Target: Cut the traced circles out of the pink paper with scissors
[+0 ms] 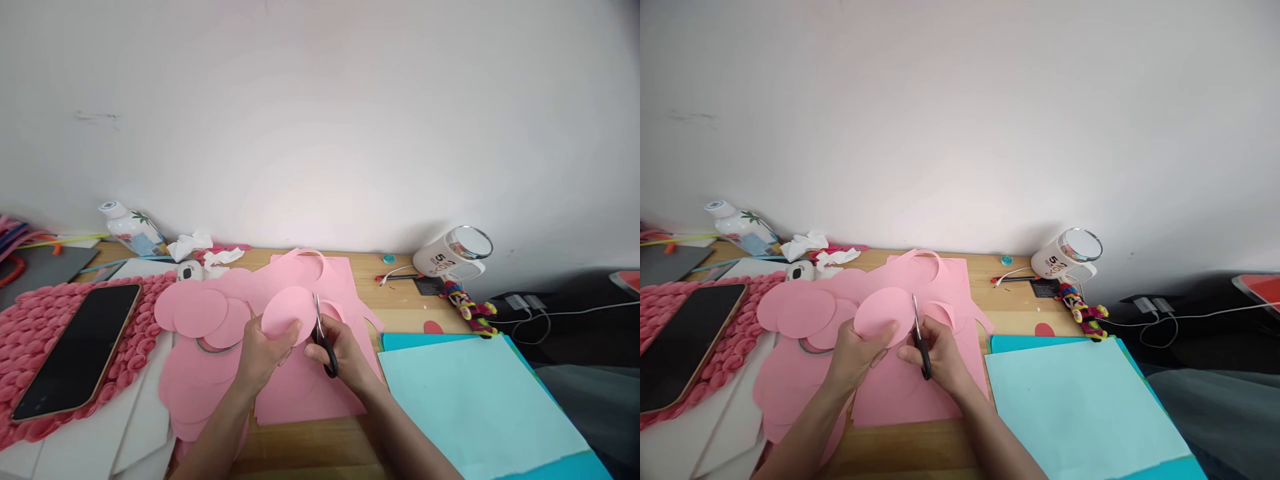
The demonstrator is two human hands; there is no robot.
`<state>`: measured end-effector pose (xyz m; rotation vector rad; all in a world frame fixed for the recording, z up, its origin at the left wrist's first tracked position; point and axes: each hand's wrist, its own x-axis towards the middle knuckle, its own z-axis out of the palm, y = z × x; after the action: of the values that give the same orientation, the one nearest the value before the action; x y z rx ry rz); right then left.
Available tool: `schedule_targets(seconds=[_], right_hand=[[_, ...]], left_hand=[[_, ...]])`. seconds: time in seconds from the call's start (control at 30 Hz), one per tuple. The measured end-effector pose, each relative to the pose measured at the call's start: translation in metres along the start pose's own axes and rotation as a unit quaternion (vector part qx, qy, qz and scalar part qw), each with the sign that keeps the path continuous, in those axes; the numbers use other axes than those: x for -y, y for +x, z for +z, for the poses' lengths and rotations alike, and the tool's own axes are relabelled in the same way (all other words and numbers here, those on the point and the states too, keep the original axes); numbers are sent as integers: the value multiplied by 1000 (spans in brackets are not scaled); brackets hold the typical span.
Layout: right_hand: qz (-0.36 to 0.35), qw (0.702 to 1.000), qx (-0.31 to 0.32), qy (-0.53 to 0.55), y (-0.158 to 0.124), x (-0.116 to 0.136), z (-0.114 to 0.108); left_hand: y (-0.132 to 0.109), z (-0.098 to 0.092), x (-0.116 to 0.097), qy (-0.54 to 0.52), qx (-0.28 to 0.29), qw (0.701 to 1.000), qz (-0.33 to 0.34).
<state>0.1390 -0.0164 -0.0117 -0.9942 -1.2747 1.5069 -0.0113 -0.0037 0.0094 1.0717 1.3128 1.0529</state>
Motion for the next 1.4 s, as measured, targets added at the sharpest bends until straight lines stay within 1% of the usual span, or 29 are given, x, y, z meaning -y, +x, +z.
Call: schedule_targets(seconds=[0.13, 0.3, 0.47, 0.67, 0.83, 1.0, 1.27, 1.4], right_hand=[[-2, 1000, 1, 4, 0, 3, 1], [2, 1000, 15, 8, 0, 3, 1], [15, 1000, 10, -7, 1, 2, 0], [14, 1000, -1, -25, 1, 2, 1], [17, 1000, 0, -18, 1, 4, 2], [30, 1000, -4, -10, -1, 6, 3], [43, 999, -8, -7, -1, 6, 4], [51, 999, -10, -5, -1, 7, 4]], left_hand=[[0, 0, -1, 13, -15, 1000, 4], [-2, 0, -4, 23, -14, 1000, -3], [-2, 0, -5, 24, -16, 1000, -9], [-1, -1, -5, 20, -19, 999, -19], [-1, -2, -5, 25, -24, 999, -26], [-1, -2, -6, 24, -15, 999, -25], [-1, -1, -14, 22, -27, 999, -29], [0, -3, -13, 16, -25, 999, -30]])
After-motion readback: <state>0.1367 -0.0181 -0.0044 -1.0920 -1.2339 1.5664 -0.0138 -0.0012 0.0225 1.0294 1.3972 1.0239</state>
